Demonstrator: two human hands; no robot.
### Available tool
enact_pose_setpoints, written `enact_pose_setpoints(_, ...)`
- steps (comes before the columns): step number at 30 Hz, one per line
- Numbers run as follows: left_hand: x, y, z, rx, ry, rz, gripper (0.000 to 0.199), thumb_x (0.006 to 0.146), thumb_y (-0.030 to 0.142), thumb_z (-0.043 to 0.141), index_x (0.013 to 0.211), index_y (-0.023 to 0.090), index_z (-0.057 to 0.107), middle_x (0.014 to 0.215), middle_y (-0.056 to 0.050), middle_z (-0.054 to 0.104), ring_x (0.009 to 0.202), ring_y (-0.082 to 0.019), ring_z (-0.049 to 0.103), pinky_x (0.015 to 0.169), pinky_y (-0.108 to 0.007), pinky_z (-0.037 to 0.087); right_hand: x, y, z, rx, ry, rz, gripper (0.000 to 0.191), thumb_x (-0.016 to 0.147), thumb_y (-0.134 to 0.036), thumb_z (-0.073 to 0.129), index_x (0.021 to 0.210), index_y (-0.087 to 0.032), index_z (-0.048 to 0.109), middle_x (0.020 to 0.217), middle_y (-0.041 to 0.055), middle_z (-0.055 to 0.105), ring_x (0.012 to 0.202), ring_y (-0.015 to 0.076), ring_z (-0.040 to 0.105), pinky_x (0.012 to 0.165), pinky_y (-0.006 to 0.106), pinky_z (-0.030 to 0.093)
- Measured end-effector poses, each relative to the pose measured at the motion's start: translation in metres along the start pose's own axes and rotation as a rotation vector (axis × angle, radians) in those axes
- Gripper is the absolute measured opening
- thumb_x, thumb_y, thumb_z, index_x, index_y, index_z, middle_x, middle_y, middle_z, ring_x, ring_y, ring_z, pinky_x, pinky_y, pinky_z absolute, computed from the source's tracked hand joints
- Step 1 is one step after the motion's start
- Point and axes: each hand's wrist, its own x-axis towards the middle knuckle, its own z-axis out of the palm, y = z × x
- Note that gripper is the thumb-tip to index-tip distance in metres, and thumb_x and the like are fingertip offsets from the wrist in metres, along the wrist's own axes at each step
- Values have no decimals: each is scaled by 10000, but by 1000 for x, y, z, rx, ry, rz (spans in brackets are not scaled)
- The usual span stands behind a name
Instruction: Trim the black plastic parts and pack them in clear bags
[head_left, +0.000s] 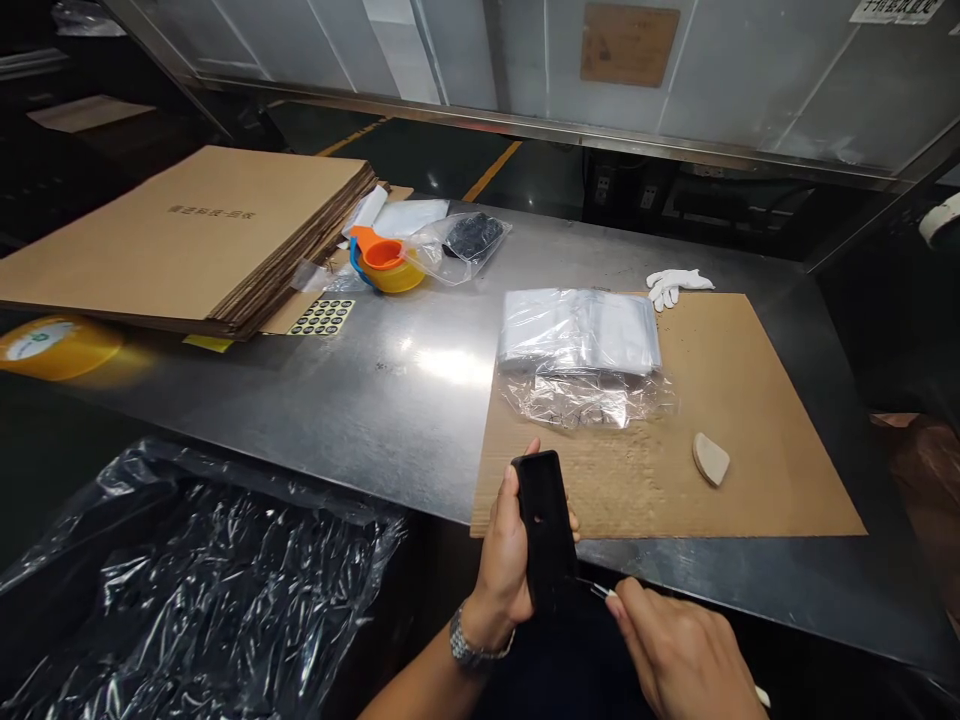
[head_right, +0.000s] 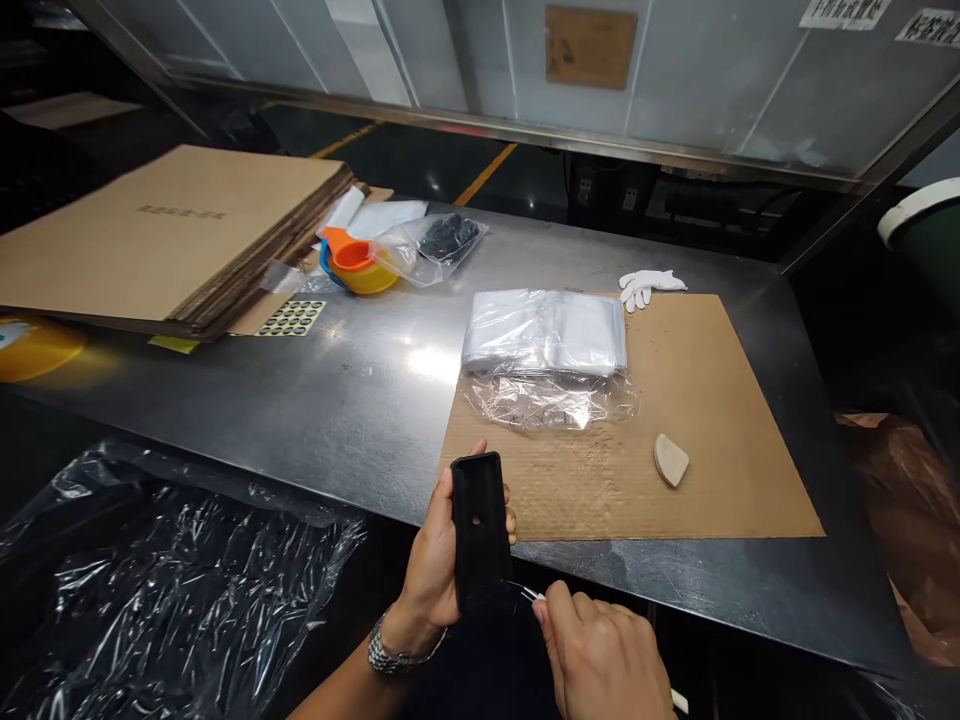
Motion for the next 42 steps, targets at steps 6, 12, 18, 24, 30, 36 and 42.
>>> enact_pose_setpoints(6, 0, 0, 1, 5, 8, 3, 523, 850, 492, 415, 1339, 328, 326, 706, -2, 582, 535, -114, 560, 502, -227, 469, -2, 1, 2, -30, -10, -2, 374, 969, -279, 221, 662, -221, 428, 422, -65, 493, 311, 103, 487, 385, 249, 184)
enact_pose_setpoints(12, 0, -2, 0, 64, 11, 33, 518, 853, 502, 404, 1339, 339, 326, 720, -8, 597, 539, -116, 569, 482, -219, 458, -5, 3, 7, -49, -62, 11, 393, 972, -300, 196, 664, -223, 426, 400, -64, 498, 284, 114, 487, 373, 263, 133)
enact_pose_setpoints(18, -1, -4, 2, 150, 22, 116, 579, 838, 524, 419, 1358, 295, 308, 706, -12, 613, 549, -135, 577, 511, -251, 481, -9, 9, 13, -4, -173, 57, 351, 964, -326, 247, 692, -224, 444, 428, -66, 533, 311, 113, 508, 385, 265, 123)
enact_pose_setpoints(24, -5, -8, 3, 163, 20, 254, 652, 798, 549, 475, 1353, 236, 337, 694, -28, 636, 563, -155, 582, 511, -261, 477, -6, 13, 20, 498, -443, 342, 397, 951, -407, 232, 703, -210, 472, 430, -56, 490, 384, 106, 501, 408, 196, 266)
enact_pose_setpoints(30, -4, -8, 8, -11, -94, 283, 632, 800, 574, 441, 1356, 310, 299, 746, -14, 611, 584, -153, 569, 520, -270, 474, -3, 2, 34, 1610, -834, 544, 524, 844, -593, 377, 669, -128, 545, 404, -71, 410, 309, 23, 300, 344, 134, 222)
enact_pose_setpoints(36, 9, -2, 7, -89, -49, 40, 471, 854, 492, 407, 1296, 337, 366, 716, 12, 586, 551, -124, 570, 476, -213, 452, 1, 21, 25, 1386, -450, 591, 494, 899, -557, 243, 846, -149, 516, 473, -53, 479, 330, 52, 369, 364, 159, 282)
enact_pose_setpoints(42, 19, -10, 4, -146, 28, -359, 407, 838, 475, 432, 804, 102, 592, 649, -46, 603, 500, -139, 581, 487, -254, 488, 9, 83, 48, 51, 57, 493, 383, 937, -378, 286, 938, -155, 597, 727, 59, 564, 648, 176, 550, 553, 269, 412)
